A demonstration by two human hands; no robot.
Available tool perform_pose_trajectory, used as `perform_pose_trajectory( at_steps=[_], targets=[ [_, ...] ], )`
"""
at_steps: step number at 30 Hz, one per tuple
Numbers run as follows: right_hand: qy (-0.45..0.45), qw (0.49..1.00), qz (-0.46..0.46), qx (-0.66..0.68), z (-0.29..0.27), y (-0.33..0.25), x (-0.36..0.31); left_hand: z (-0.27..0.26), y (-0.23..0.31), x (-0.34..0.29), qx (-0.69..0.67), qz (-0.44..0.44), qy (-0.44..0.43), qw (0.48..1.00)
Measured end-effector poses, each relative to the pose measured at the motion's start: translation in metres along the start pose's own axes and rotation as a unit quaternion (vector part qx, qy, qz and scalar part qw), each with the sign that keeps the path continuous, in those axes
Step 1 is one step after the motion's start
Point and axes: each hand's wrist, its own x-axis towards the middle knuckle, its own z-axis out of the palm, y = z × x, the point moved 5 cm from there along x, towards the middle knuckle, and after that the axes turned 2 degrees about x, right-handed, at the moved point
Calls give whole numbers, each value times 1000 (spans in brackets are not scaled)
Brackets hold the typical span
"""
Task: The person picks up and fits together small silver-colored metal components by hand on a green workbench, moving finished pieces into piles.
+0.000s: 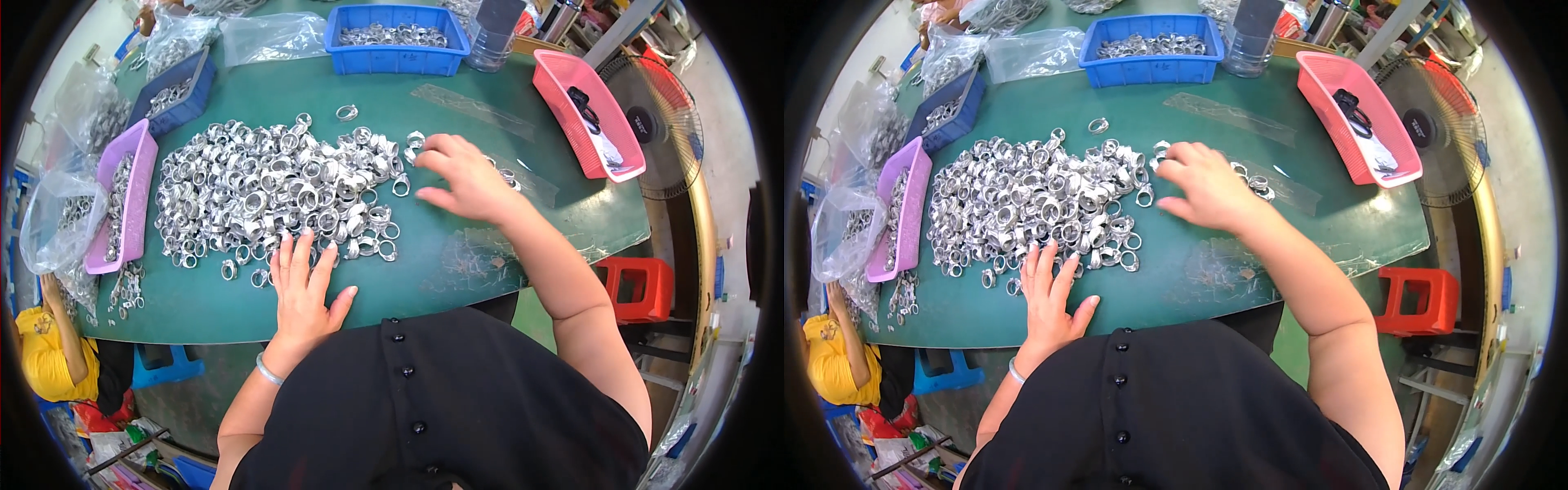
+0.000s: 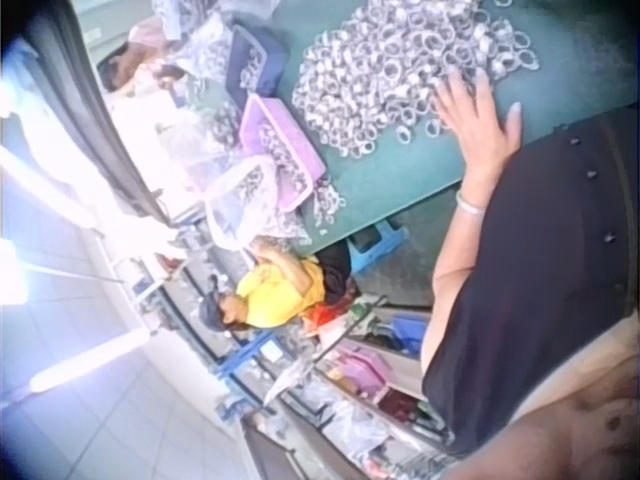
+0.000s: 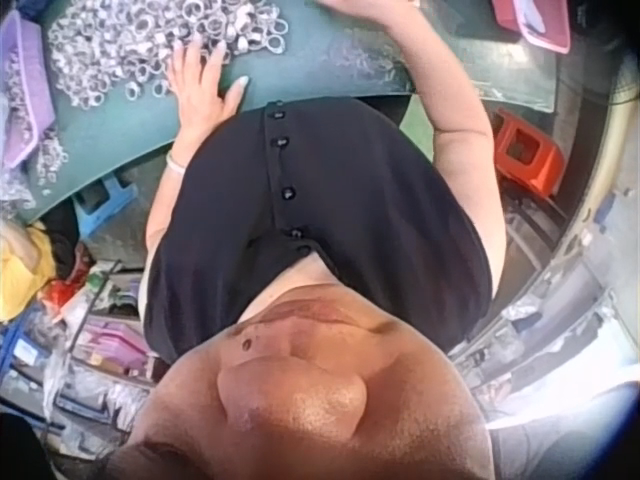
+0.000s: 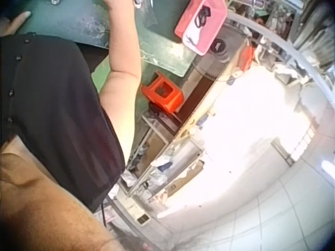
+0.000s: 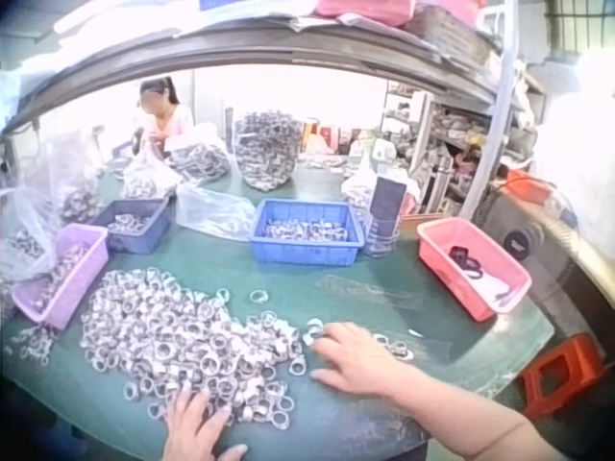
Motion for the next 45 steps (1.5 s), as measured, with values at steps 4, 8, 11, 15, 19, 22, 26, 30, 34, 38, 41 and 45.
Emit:
perform_pose_trajectory(
  at_steps=[4, 8, 11, 15, 19, 22, 26, 30, 34, 38, 41, 45],
  targets=[
    [33, 998, 29, 37, 20, -11, 13, -1, -1, 1, -4, -1, -2, 1000],
    [20, 998, 54, 34, 24, -5, 13, -2, -2, 0, -10, -3, 11, 1000],
    [24, 998, 40, 29, 21, -3, 11, -1, -2, 0, -12, -6, 11, 1000],
    [28, 999, 31, 9, 20, -3, 11, -1, -2, 0, -15, -6, 9, 1000],
    [12, 999, 30, -32, 18, 0, 12, -1, -3, -1, -16, -6, 12, 1000],
    [-28, 996, 48, -73, 10, 13, 5, -2, -3, 0, -18, -7, 9, 1000],
    [-63, 984, 49, -161, -13, 31, -9, -1, -2, 0, -22, -11, 6, 1000],
    [-205, 927, 168, -265, -27, 47, -10, -1, -3, 0, -26, -11, 8, 1000],
    [-8, 991, 49, -128, -15, 24, 13, 0, -2, 1, -21, -14, 6, 1000],
    [25, 997, 27, -65, 18, 8, 34, -1, -2, 1, -19, -5, 9, 1000],
    [5, 998, 44, -36, 24, 8, 38, -2, -2, 1, -22, -4, 11, 1000],
    [6, 998, 51, -24, 26, 13, 32, -1, -4, 0, -22, -9, 11, 1000]
  ],
)
